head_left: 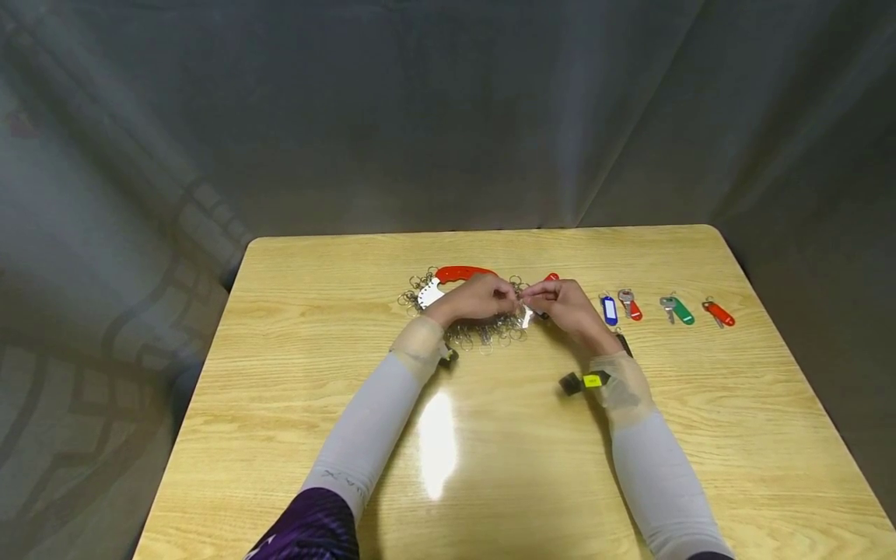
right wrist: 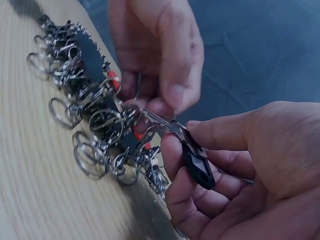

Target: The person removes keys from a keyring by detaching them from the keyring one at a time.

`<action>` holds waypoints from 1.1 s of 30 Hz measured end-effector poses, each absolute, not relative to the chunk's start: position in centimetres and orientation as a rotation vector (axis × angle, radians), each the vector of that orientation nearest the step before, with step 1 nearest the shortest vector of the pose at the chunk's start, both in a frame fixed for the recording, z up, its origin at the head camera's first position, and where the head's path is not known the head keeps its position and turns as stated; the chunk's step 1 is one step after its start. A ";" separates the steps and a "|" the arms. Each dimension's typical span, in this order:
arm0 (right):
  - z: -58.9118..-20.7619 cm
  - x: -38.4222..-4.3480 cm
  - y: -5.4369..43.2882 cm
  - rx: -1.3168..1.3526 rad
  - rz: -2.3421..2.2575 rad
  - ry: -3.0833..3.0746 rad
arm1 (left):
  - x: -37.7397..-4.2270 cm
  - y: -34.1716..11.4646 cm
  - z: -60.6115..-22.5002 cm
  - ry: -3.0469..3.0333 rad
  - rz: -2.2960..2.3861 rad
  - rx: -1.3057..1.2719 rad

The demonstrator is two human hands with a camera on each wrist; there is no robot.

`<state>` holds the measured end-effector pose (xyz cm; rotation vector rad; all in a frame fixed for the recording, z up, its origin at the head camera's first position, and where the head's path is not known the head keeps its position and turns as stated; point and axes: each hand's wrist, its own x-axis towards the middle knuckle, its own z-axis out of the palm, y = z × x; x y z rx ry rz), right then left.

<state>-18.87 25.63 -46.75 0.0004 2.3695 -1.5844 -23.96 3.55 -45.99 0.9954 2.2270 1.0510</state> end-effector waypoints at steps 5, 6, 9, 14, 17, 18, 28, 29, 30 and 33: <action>-46.9 -18.8 25.6 0.017 -1.590 2.372 | -24.0 3.4 -46.1 2.243 1.071 1.003; -46.9 -18.8 25.5 0.013 -1.591 2.374 | -24.0 3.4 -46.1 2.246 1.070 1.003; -46.7 -18.7 25.4 0.009 -1.594 2.383 | -23.9 3.4 -46.2 2.240 1.067 1.010; -46.4 -18.6 25.3 0.027 -1.600 2.382 | -23.8 3.3 -46.2 2.220 1.090 1.034; -46.5 -18.6 25.2 0.016 -1.588 2.388 | -23.7 3.3 -46.1 2.220 1.086 1.048; -46.6 -18.6 25.2 0.002 -1.581 2.397 | -23.7 3.3 -46.1 2.223 1.080 1.051; -46.7 -18.6 24.9 -0.028 -1.570 2.430 | -23.8 3.4 -46.3 2.251 1.072 1.003; -46.6 -18.6 24.9 -0.018 -1.572 2.428 | -23.8 3.4 -46.3 2.243 1.081 1.000; -46.6 -18.6 24.9 -0.008 -1.576 2.427 | -23.9 3.3 -46.4 2.234 1.088 0.999; -46.4 -18.6 24.9 0.011 -1.580 2.423 | -23.9 3.0 -46.3 2.203 1.098 1.014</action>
